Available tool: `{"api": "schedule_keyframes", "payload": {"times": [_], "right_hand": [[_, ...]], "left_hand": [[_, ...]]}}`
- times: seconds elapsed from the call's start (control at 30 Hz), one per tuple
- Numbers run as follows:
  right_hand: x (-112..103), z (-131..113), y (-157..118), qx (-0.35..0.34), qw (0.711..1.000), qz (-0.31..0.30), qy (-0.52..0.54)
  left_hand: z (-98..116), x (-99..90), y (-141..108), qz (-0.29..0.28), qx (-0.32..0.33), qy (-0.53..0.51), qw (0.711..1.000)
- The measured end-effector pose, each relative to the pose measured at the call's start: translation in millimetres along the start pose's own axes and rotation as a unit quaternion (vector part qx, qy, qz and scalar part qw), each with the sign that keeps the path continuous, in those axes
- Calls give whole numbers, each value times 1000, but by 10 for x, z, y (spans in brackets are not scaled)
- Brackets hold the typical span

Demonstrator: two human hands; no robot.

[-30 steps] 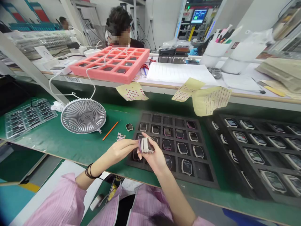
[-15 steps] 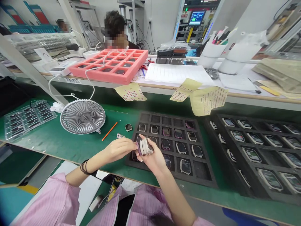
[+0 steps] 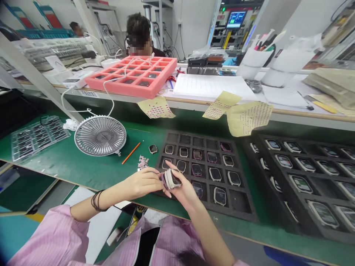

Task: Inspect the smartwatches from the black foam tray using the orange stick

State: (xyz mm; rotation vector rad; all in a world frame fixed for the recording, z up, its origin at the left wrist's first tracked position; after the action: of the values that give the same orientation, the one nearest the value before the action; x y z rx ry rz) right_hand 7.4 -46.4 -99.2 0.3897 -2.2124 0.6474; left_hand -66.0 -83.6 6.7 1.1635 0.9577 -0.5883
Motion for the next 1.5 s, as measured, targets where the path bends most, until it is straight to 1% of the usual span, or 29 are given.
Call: {"api": "schedule_keyframes", "payload": {"times": [0.07, 0.13, 0.2, 0.27, 0.33, 0.47, 0.57, 0.67, 0.7, 0.77, 0.83, 0.87, 0.93, 1.0, 1.03, 1.13, 1.2, 1.27, 1.33, 1.4, 1.43, 1.47, 1.5], "right_hand": [[18, 75, -31, 38, 999, -33, 0], [40, 131, -69, 58, 997, -57, 4], [77, 183, -111, 70, 995, -76, 5], [98, 236, -154, 72, 994, -79, 3], [86, 296, -198, 69, 995, -70, -9], [-27, 455, -264, 67, 995, -40, -58], [-83, 562, -261, 71, 995, -31, -69], [-31, 572, -218, 56, 996, -39, -64], [-2, 546, -199, 45, 996, -41, -65], [43, 458, -162, 17, 997, -36, -68], [61, 352, -132, -4, 998, -24, -64], [60, 303, -122, -10, 998, -19, -59], [47, 217, -116, -15, 999, -8, -50], [26, 147, -123, -20, 999, 4, -41], [19, 119, -130, -22, 999, 10, -37], [24, 71, -139, -19, 999, 20, -22], [37, 52, -127, -12, 1000, 24, -13], [51, 32, -102, -3, 1000, 24, -3], [72, 20, -70, 12, 1000, 17, 7], [101, 15, -42, 30, 999, 4, 15], [121, 15, -32, 38, 999, -5, 18], [144, 18, -25, 46, 999, -16, 19], [170, 24, -21, 53, 998, -27, 20]], "left_hand": [[-107, -18, -31, 9, -32, -106, 994], [-169, -22, -53, 27, -58, -187, 980], [-214, -20, -78, 53, -84, -232, 968], [-253, 3, -115, 69, -108, -258, 958], [-278, 61, -163, 58, -126, -279, 950], [-265, 232, -282, -9, -150, -301, 942], [-240, 300, -366, -26, -164, -284, 945], [-326, 302, -473, -3, -201, -262, 944], [-400, 287, -530, 14, -225, -254, 941], [-612, 241, -693, 57, -295, -215, 929], [-825, 206, -885, 79, -366, -133, 918], [-907, 212, -964, 72, -389, -85, 914], [-1015, 295, -1057, 27, -405, -4, 914], [-1083, 421, -1098, -26, -404, 48, 913], [-1109, 475, -1108, -43, -403, 65, 912], [-1155, 563, -1097, -64, -393, 88, 913], [-1161, 561, -1067, -66, -382, 87, 918], [-1130, 472, -1004, -43, -368, 75, 926], [-1028, 279, -881, 16, -339, 41, 940], [-845, 36, -700, 90, -282, -23, 955], [-734, -71, -594, 116, -245, -64, 961], [-620, -157, -484, 128, -205, -102, 965], [-514, -207, -374, 122, -167, -134, 969]]}}
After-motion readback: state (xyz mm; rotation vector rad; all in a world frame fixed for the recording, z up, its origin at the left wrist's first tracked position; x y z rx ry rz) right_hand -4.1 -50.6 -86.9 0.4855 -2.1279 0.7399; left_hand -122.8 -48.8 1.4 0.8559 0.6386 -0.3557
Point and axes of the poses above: each hand's wrist, its own y-axis towards the middle knuckle, its own x-axis out of the palm, z = x × y, the point moved 9 cm from there along y, towards the middle knuckle
